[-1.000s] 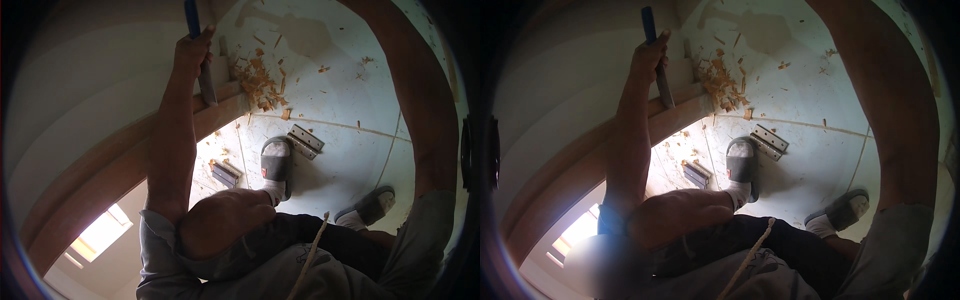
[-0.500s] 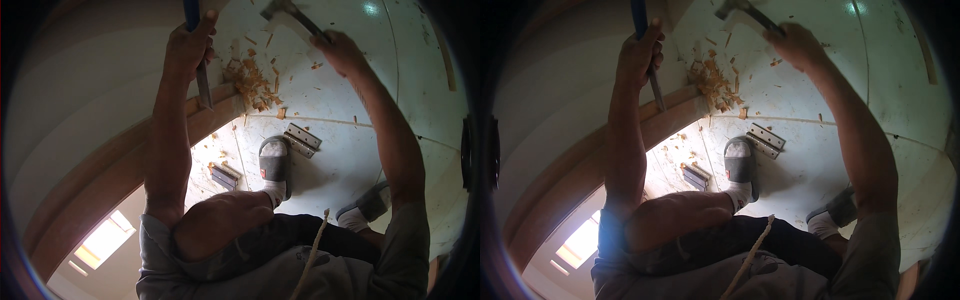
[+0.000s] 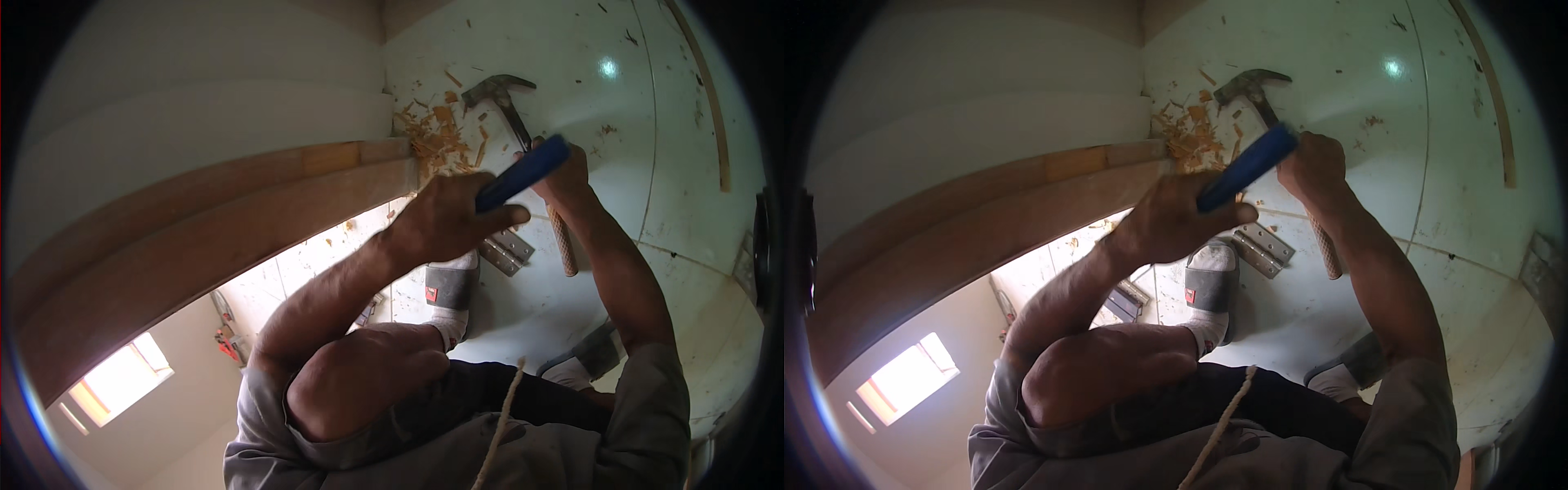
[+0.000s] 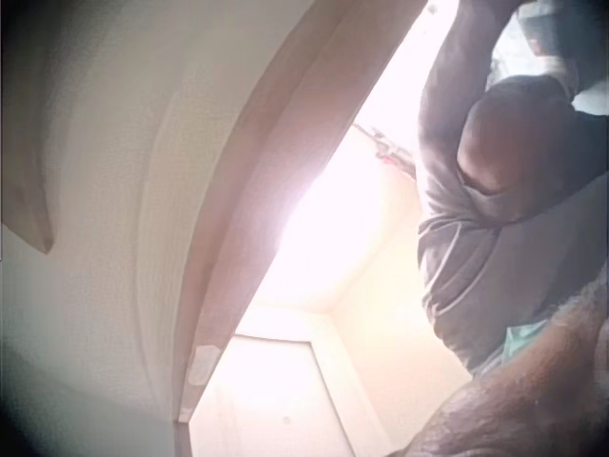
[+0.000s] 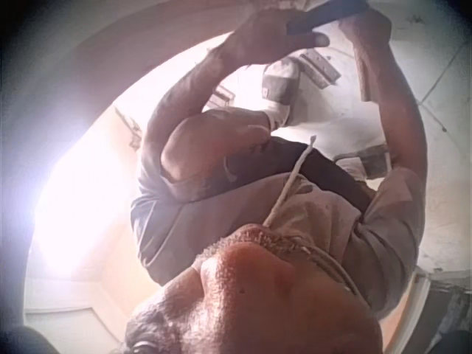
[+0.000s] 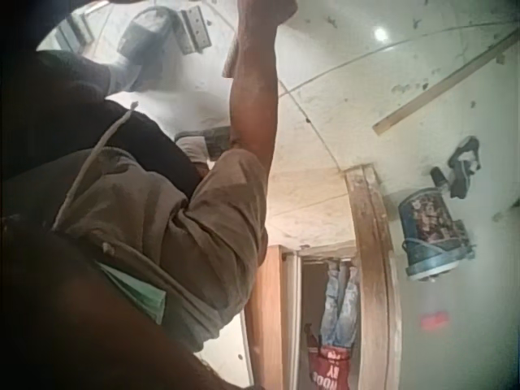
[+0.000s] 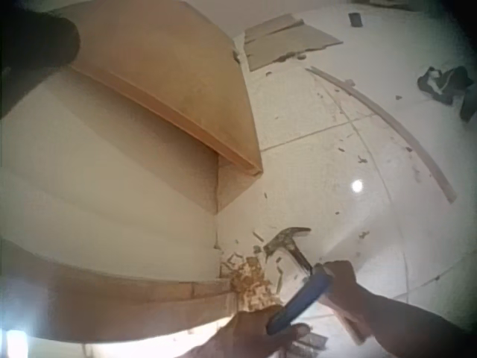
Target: The recorder is using a chisel and hammer to create a recessed area in a wooden door frame for a hinge.
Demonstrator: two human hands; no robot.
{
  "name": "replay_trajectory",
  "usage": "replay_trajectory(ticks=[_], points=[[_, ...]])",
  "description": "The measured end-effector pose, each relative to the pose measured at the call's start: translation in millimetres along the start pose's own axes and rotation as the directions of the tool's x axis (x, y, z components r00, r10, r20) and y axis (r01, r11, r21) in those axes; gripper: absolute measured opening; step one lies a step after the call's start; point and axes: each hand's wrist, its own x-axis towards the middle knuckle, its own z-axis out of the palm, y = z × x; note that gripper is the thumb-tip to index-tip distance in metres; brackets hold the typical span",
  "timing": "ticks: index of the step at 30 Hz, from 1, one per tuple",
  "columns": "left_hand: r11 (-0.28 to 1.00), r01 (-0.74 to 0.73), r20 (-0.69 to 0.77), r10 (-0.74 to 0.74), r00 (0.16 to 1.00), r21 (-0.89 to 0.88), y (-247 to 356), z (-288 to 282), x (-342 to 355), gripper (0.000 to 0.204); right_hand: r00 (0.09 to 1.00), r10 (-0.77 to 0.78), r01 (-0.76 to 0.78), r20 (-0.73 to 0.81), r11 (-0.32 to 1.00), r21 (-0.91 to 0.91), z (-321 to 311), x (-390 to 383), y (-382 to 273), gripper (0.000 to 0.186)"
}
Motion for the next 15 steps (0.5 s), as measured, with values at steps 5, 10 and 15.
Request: replay_trajectory(ticks=[5,10,15], points=[[0.978,0.110,-0.003,-0.112,0.994,-0.180,-20,-23,-39,0.047,0.904,-0.142,0.275,-0.404,0.916,0.291,16,24,-53,0.027],[0.981,-0.131,0.217,0.160,0.963,-0.141,-29,-23,-55,0.044,0.986,-0.071,0.167,-0.152,0.505,0.847,-31,56,-160,0.023],[0.996,-0.047,0.342,0.072,0.937,-0.082,-32,-28,-61,0.041,0.994,-0.060,0.105,-0.086,0.595,0.797,-27,66,-185,0.024]])
